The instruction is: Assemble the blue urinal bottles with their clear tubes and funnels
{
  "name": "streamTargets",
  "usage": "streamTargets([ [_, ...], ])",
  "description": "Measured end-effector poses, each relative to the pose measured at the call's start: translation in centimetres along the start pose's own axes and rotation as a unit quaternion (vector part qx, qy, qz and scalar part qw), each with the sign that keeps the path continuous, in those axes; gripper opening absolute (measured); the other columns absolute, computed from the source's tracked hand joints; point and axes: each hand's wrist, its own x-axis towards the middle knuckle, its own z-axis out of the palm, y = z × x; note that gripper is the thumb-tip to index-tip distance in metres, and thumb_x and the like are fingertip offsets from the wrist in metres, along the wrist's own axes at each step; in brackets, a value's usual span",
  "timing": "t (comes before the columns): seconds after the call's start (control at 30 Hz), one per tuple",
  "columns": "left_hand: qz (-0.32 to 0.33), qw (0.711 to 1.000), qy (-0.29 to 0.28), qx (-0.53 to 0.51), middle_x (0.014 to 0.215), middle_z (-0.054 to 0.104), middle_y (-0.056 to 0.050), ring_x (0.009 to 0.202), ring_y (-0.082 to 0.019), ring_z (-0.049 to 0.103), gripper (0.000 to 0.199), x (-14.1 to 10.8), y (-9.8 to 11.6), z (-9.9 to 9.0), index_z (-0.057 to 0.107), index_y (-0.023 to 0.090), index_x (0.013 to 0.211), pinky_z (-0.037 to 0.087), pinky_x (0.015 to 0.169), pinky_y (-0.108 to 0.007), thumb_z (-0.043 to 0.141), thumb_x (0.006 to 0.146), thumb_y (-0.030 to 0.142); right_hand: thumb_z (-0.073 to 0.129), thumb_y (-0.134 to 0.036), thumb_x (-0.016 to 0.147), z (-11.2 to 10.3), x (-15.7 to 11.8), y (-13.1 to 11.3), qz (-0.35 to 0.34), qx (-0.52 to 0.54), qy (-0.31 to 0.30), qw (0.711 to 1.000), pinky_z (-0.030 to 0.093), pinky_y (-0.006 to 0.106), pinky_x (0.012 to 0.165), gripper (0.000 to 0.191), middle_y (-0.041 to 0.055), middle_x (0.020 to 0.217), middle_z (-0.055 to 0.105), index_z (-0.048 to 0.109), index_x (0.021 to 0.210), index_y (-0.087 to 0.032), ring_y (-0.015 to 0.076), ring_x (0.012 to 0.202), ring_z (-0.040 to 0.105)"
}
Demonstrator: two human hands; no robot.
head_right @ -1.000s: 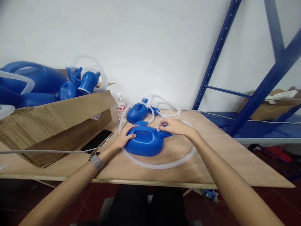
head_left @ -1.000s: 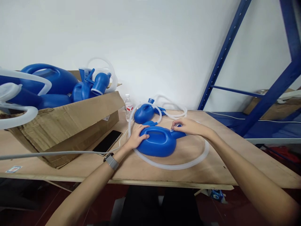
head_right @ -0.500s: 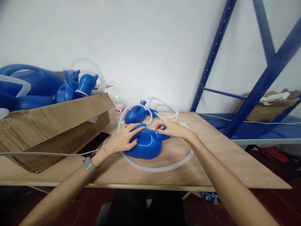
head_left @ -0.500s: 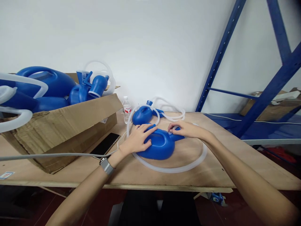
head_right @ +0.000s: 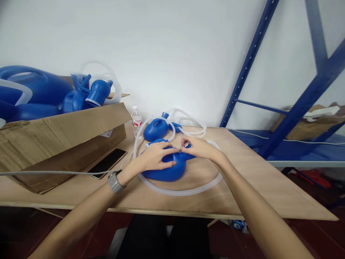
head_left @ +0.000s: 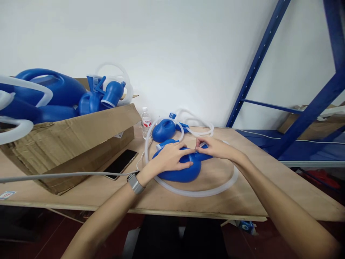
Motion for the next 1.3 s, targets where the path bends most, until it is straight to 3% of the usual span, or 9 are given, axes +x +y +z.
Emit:
streamTargets([
  [0.47,-0.012,0.998,-0.055,-0.017,0.121,0.062,-0.007,0.107,-0.025,0.065,0.05,0.3,-0.6,-0.7,0.063,0.033,0.14,0.053,0.087,-0.032,0.063,0.093,0.048,0.054,-0.036,0.086,0.3,0.3,-0.2,-0.005,-0.006,0.013,1.0,0.044,0.03,0.073,0.018,0.0018,0.08,0.069,0.058,0.076,-0.022,0.0203,0.077,0.061],
  [0.87,-0.008,0.999,-0.038,0.001,0.119,0.061,-0.008,0.105,-0.026,0.065,0.051,0.0,-0.4,-0.5,0.064,0.035,0.139,0.053,0.088,-0.035,0.059,0.094,0.057,0.059,-0.04,0.084,0.6,0.3,0.3,0.014,0.013,0.025,0.999,0.047,0.031,0.074,0.02,0.003,0.083,0.071,0.065,0.081,-0.021,0.021,0.079,0.063],
  [1.1,-0.016,0.998,-0.054,0.008,0.116,0.06,-0.008,0.102,-0.026,0.066,0.053,0.2,-0.2,-0.8,0.062,0.036,0.141,0.054,0.083,-0.034,0.063,0.091,0.054,0.064,-0.037,0.081,0.4,0.8,1.0,0.033,0.075,-0.004,0.997,0.05,0.031,0.07,0.016,0.004,0.077,0.072,0.065,0.081,-0.021,0.0226,0.078,0.065],
  [1.3,-0.018,0.997,-0.069,0.014,0.116,0.06,-0.008,0.099,-0.026,0.066,0.056,0.3,-0.2,-1.1,0.06,0.037,0.143,0.055,0.08,-0.034,0.062,0.09,0.055,0.06,-0.03,0.077,0.1,0.9,0.6,-0.006,0.135,-0.032,0.99,0.053,0.031,0.074,0.012,0.0043,0.088,0.073,0.059,0.086,-0.022,0.0231,0.085,0.067],
])
